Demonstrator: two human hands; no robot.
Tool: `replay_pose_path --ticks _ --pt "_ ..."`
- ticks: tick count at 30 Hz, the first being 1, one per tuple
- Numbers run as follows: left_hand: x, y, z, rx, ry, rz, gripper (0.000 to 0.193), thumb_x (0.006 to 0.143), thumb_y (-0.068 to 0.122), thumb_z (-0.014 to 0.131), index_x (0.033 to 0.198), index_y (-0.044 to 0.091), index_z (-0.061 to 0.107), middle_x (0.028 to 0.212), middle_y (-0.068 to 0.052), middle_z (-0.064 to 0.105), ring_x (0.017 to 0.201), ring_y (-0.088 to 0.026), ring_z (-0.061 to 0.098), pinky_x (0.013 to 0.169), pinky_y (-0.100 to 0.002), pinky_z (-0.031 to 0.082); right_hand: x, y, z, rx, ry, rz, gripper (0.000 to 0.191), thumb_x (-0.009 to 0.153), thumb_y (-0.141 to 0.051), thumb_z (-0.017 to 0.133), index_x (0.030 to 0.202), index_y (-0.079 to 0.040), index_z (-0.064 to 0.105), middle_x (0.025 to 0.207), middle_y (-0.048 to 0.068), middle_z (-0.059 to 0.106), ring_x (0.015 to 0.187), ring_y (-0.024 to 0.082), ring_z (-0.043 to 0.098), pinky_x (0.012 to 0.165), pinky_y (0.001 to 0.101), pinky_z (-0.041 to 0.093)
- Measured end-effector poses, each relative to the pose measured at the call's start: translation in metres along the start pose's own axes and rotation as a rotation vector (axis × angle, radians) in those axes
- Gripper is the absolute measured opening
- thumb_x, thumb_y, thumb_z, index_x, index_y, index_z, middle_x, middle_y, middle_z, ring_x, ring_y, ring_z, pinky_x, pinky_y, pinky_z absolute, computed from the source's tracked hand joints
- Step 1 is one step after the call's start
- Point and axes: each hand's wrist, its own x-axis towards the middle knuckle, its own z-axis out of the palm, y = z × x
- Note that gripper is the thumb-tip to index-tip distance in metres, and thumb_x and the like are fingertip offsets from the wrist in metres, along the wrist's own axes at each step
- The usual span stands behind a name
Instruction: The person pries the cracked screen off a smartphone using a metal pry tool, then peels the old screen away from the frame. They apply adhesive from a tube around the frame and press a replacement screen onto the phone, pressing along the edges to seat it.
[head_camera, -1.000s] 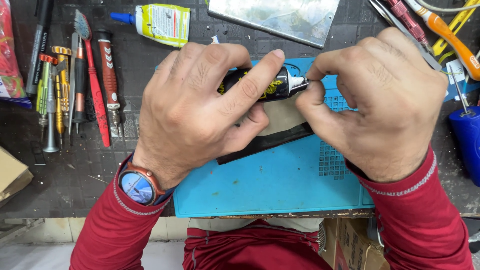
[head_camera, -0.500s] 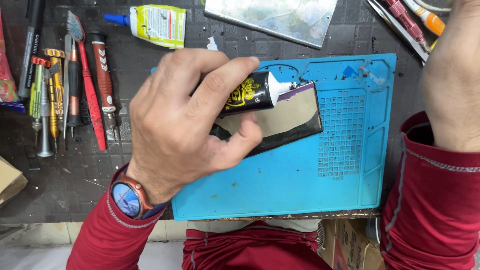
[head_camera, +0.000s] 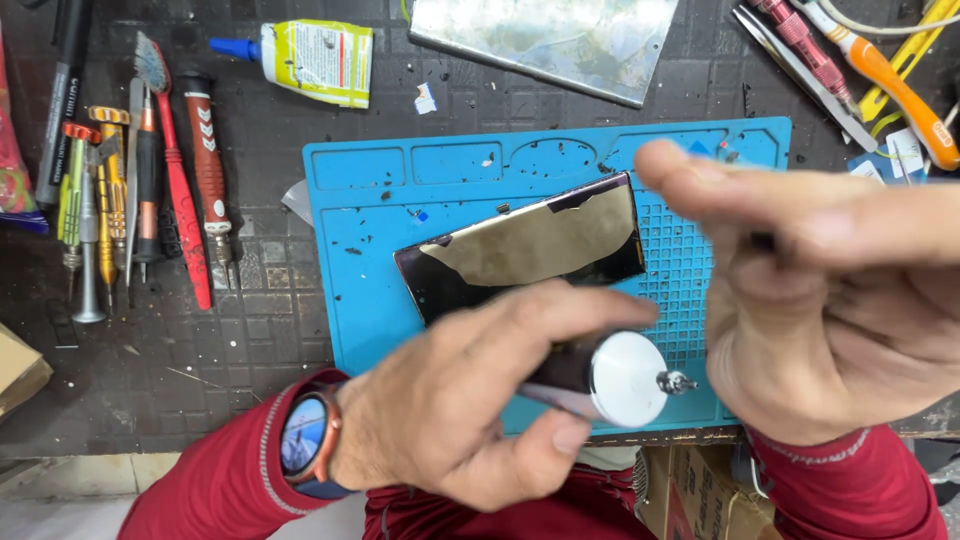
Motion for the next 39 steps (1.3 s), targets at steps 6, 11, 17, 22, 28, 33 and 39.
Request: replay_pose_path --ticks 6,11,17,22,28,33,39 --pt "-0.014 -0.011 0.027 -0.365 -0.052 -0.247 0.042 0.112 0.029 0.051 0.138 -0.003 0.045 0.111 -0.011 0.067 0.093 -0.018 0.069 0.086 -0.03 0.059 -0.007 -0.007 0.011 0.338 -0.069 0.193 0.019 0.109 -0.012 0.051 0.119 -0.01 0.035 0.12 0.03 0.065 0.114 0.042 0.07 0.103 0.0558 0.058" --pt "-0.023 -0.024 0.044 -0.382 -0.027 -0.242 0.041 0.112 0.025 0.052 0.141 -0.003 0.042 0.11 -0.009 0.066 0.089 -0.014 0.067 0.083 -0.03 0.059 -0.01 -0.004 0.007 0.589 -0.244 0.278 0.018 0.119 -0.016 0.049 0.125 -0.007 0.034 0.103 0.032 0.067 0.111 0.046 0.071 0.114 0.0644 0.051" --pt "-0.027 -0.032 0.051 -0.48 0.02 -0.142 0.044 0.116 0.016 0.048 0.155 0.0 0.033 0.135 -0.012 0.058 0.097 -0.014 0.065 0.091 -0.028 0.061 -0.022 -0.003 0.009 0.64 -0.269 0.271 0.016 0.117 -0.017 0.049 0.121 -0.006 0.038 0.092 0.031 0.067 0.095 0.044 0.075 0.097 0.0595 0.061" --pt "-0.028 -0.036 0.053 -0.428 0.01 -0.109 0.041 0.116 0.012 0.047 0.153 0.0 0.038 0.132 -0.012 0.057 0.098 -0.016 0.066 0.089 -0.028 0.058 -0.024 -0.001 0.009 0.655 -0.266 0.298 0.015 0.117 -0.016 0.049 0.123 -0.007 0.039 0.089 0.029 0.066 0.092 0.042 0.075 0.094 0.0577 0.063" --pt "-0.028 -0.041 0.056 -0.42 0.019 -0.065 0.039 0.116 0.013 0.048 0.151 0.002 0.037 0.146 -0.016 0.051 0.101 -0.017 0.068 0.091 -0.028 0.061 -0.026 0.0 0.006 0.664 -0.28 0.309 0.015 0.117 -0.017 0.049 0.122 -0.007 0.039 0.09 0.029 0.067 0.092 0.043 0.076 0.086 0.0503 0.063" --pt "-0.029 -0.041 0.057 -0.389 0.005 -0.088 0.037 0.118 0.017 0.048 0.15 0.001 0.04 0.142 -0.015 0.052 0.102 -0.017 0.067 0.091 -0.027 0.061 -0.027 0.0 0.006 0.67 -0.266 0.324 0.015 0.116 -0.017 0.049 0.12 -0.007 0.039 0.092 0.028 0.068 0.095 0.043 0.075 0.083 0.0457 0.063" --pt "-0.02 -0.032 0.051 -0.424 -0.023 -0.164 0.044 0.112 0.017 0.048 0.15 -0.003 0.04 0.13 -0.015 0.055 0.097 -0.019 0.063 0.087 -0.029 0.058 -0.028 0.0 0.007 0.649 -0.262 0.302 0.015 0.117 -0.017 0.049 0.12 -0.007 0.039 0.089 0.028 0.069 0.095 0.044 0.075 0.084 0.0466 0.064"
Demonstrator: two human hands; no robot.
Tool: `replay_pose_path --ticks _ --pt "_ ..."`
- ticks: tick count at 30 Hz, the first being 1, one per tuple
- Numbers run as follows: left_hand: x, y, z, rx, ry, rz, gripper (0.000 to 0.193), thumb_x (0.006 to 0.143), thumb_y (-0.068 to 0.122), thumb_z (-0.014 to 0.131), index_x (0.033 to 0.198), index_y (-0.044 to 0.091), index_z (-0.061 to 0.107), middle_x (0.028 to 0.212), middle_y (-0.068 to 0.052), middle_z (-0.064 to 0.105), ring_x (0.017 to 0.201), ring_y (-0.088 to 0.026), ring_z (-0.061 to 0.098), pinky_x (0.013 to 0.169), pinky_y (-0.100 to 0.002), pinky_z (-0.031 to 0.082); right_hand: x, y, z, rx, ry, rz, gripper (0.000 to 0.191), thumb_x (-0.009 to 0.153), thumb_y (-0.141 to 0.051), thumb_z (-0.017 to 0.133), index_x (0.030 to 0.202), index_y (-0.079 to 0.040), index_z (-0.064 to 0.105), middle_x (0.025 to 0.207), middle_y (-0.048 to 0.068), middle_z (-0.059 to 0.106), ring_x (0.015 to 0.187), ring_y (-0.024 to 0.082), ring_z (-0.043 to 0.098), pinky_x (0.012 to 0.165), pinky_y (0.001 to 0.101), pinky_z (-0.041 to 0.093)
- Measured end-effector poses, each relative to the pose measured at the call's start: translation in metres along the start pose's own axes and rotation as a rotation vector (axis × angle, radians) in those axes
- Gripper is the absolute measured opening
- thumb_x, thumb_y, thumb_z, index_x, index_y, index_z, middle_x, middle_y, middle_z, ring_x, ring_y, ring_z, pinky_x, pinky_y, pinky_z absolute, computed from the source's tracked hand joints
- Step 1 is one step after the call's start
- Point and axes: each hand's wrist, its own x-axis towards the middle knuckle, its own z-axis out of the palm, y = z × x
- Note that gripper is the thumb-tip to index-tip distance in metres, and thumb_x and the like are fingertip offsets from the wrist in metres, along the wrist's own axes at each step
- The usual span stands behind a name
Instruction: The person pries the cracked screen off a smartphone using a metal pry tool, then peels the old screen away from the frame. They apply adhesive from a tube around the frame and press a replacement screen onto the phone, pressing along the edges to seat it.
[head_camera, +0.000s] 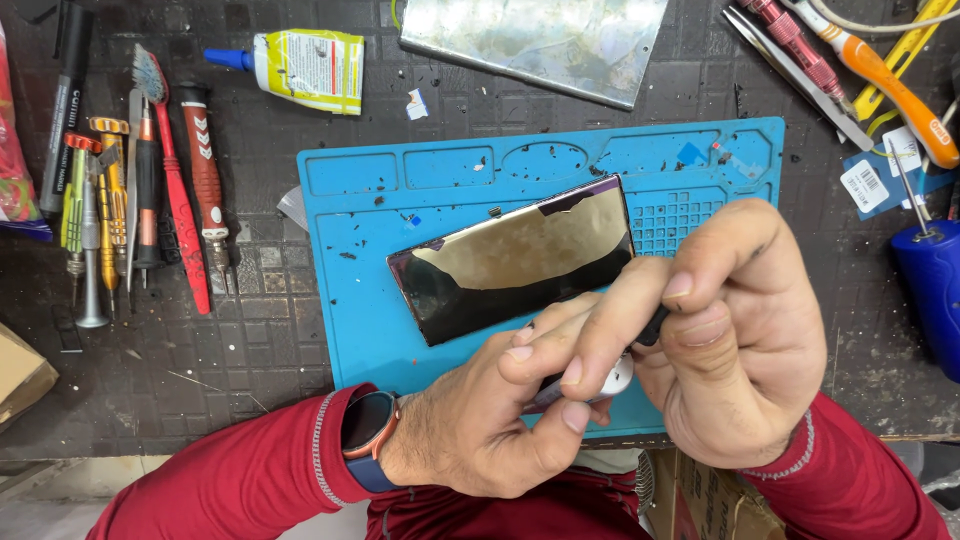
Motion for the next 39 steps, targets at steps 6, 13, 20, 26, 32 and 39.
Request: replay_pose_path --ticks 6,13,20,26,32,39 --pt "0.006 0.007 -0.002 0.053 -0.008 -0.068 0.03 0.103 0.013 0.05 0.129 -0.001 0.05 0.119 -0.013 0.058 0.09 -0.021 0.064 0.083 -0.032 0.057 0.001 -0.001 0.001 -0.026 -0.002 -0.023 0.015 0.116 -0.016 0.049 0.122 -0.007 0.039 0.087 0.026 0.068 0.089 0.042 0.077 0.091 0.0563 0.064" --pt "0.0 -0.001 -0.001 0.106 0.019 0.052 0.026 0.109 0.011 0.051 0.133 0.002 0.05 0.112 -0.009 0.063 0.096 -0.022 0.067 0.089 -0.032 0.058 0.007 -0.005 0.005 -0.246 -0.06 -0.155 0.017 0.114 -0.014 0.048 0.119 -0.007 0.033 0.092 0.024 0.067 0.088 0.04 0.078 0.095 0.0608 0.065" --pt "0.0 0.009 -0.007 0.157 -0.041 0.033 0.032 0.108 0.012 0.052 0.137 -0.002 0.048 0.125 -0.012 0.064 0.11 -0.024 0.069 0.1 -0.033 0.057 0.008 -0.013 0.005 -0.272 -0.051 -0.123 0.018 0.114 -0.012 0.049 0.12 -0.006 0.033 0.091 0.025 0.068 0.085 0.04 0.079 0.091 0.0589 0.065" --pt "-0.001 0.009 -0.009 0.079 -0.05 0.003 0.037 0.107 0.014 0.053 0.139 -0.002 0.046 0.131 -0.017 0.062 0.107 -0.026 0.069 0.098 -0.033 0.058 0.003 -0.012 0.006 -0.224 0.005 -0.105 0.019 0.114 -0.013 0.051 0.12 -0.005 0.035 0.086 0.028 0.068 0.082 0.04 0.078 0.086 0.0591 0.067" --pt "-0.007 0.001 -0.009 0.209 -0.065 0.086 0.035 0.114 0.016 0.057 0.139 -0.002 0.042 0.123 -0.014 0.063 0.102 -0.027 0.065 0.094 -0.032 0.058 0.013 -0.021 -0.006 -0.37 -0.167 -0.165 0.018 0.112 -0.008 0.053 0.129 -0.004 0.046 0.103 0.029 0.073 0.097 0.04 0.081 0.094 0.0573 0.068" --pt "-0.007 0.004 -0.018 0.181 -0.144 0.137 0.03 0.111 0.017 0.056 0.134 -0.001 0.049 0.122 -0.015 0.063 0.107 -0.03 0.067 0.094 -0.034 0.057 0.015 -0.024 -0.015 -0.366 -0.36 -0.105 0.031 0.111 -0.007 0.056 0.14 -0.017 0.057 0.121 0.023 0.075 0.111 0.038 0.079 0.109 0.0561 0.059"
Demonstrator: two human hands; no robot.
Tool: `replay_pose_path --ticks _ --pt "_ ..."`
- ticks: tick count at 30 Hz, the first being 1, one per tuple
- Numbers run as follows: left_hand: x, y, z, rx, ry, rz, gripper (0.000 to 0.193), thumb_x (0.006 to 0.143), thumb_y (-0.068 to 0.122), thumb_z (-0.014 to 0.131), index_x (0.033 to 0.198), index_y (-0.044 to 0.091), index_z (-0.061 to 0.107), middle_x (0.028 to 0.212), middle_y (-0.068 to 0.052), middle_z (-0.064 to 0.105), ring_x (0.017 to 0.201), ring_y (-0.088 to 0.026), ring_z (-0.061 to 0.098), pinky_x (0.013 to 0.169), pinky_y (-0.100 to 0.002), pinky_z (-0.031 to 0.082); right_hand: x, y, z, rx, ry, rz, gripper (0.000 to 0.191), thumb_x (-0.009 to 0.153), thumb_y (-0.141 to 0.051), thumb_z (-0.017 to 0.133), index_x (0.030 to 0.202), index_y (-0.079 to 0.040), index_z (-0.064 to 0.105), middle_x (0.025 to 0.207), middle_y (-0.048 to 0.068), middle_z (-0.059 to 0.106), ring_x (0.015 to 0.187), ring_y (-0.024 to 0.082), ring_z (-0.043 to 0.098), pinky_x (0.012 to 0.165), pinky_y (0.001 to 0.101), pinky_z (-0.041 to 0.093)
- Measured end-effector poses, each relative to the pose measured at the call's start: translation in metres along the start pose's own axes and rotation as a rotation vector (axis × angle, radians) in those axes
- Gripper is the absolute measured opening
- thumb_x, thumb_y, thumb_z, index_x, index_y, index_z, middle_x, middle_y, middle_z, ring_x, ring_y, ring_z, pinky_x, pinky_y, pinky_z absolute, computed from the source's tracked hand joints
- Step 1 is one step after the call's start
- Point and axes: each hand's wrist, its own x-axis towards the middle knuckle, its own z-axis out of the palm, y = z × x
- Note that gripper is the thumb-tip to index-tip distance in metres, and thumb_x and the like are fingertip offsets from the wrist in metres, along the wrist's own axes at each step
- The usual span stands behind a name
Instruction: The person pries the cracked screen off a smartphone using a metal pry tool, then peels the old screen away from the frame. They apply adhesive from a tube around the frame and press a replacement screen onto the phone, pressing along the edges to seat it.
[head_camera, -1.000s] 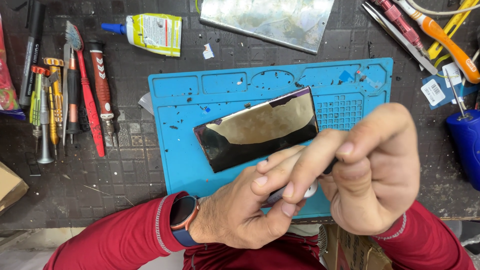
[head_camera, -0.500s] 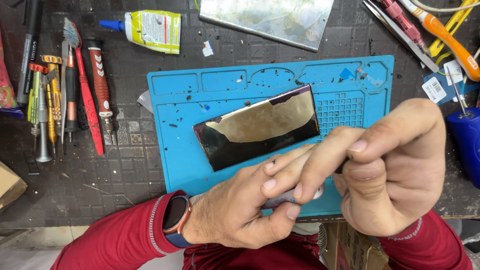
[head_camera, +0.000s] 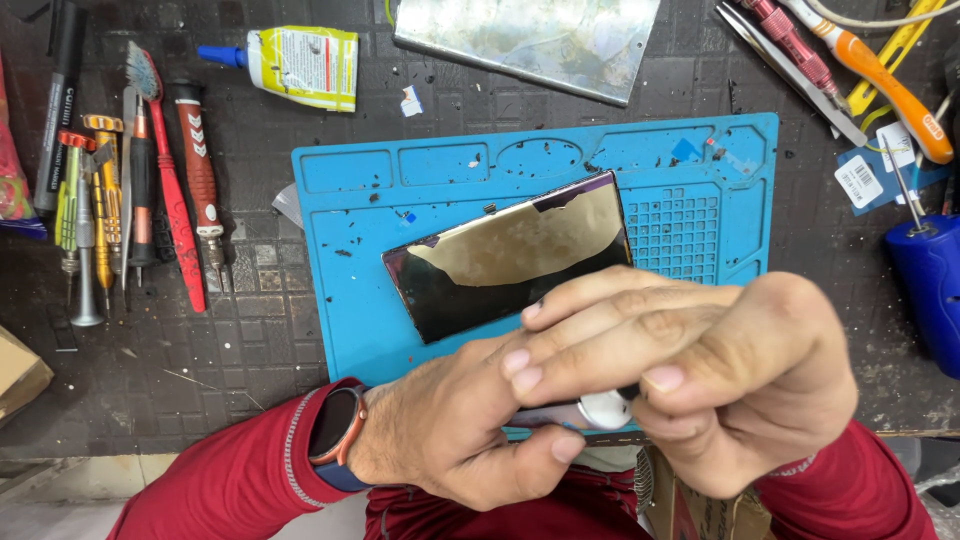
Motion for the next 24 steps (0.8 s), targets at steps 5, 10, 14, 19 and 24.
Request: replay_pose_path --ticks 5,10,14,19,24 --pt "0.01 0.009 -0.007 0.075 -0.03 -0.013 0.034 0.112 0.019 0.057 0.139 0.001 0.05 0.125 -0.014 0.064 0.109 -0.03 0.066 0.096 -0.033 0.055 -0.007 0.002 0.0 -0.094 -0.025 -0.033 0.026 0.113 -0.013 0.056 0.137 -0.019 0.055 0.121 0.02 0.073 0.116 0.039 0.074 0.112 0.0546 0.054" --pt "0.015 0.035 -0.035 0.385 0.202 0.01 0.049 0.1 0.016 0.065 0.142 0.0 0.046 0.131 -0.016 0.063 0.112 -0.028 0.068 0.097 -0.036 0.056 -0.011 0.009 -0.021 -0.129 0.394 -0.032 0.039 0.116 -0.036 0.056 0.147 -0.013 0.051 0.124 0.009 0.064 0.114 0.022 0.064 0.102 0.0374 0.055" --pt "0.006 0.053 -0.079 1.229 0.521 -0.026 0.043 0.091 0.009 0.068 0.131 0.0 0.054 0.123 -0.015 0.064 0.108 -0.031 0.063 0.092 -0.041 0.05 -0.009 0.023 -0.055 -0.431 0.515 0.066 0.035 0.119 -0.028 0.058 0.144 -0.005 0.051 0.124 0.01 0.062 0.109 0.021 0.062 0.098 0.0322 0.053" --pt "-0.009 0.049 -0.134 1.704 0.485 -0.113 0.026 0.097 0.01 0.066 0.12 0.001 0.059 0.112 -0.014 0.062 0.102 -0.032 0.06 0.091 -0.043 0.045 -0.001 0.051 -0.093 -1.047 0.396 0.142 0.025 0.112 -0.01 0.064 0.132 0.0 0.054 0.118 0.013 0.061 0.104 0.026 0.061 0.092 0.0352 0.049" --pt "-0.012 0.022 -0.171 1.83 0.315 -0.079 0.01 0.102 0.01 0.064 0.109 0.003 0.064 0.102 -0.013 0.06 0.096 -0.033 0.057 0.09 -0.045 0.04 0.024 0.076 -0.097 -1.45 0.162 0.003 0.043 0.099 -0.017 0.075 0.133 0.001 0.055 0.128 0.021 0.06 0.12 0.04 0.052 0.106 0.0487 0.037"
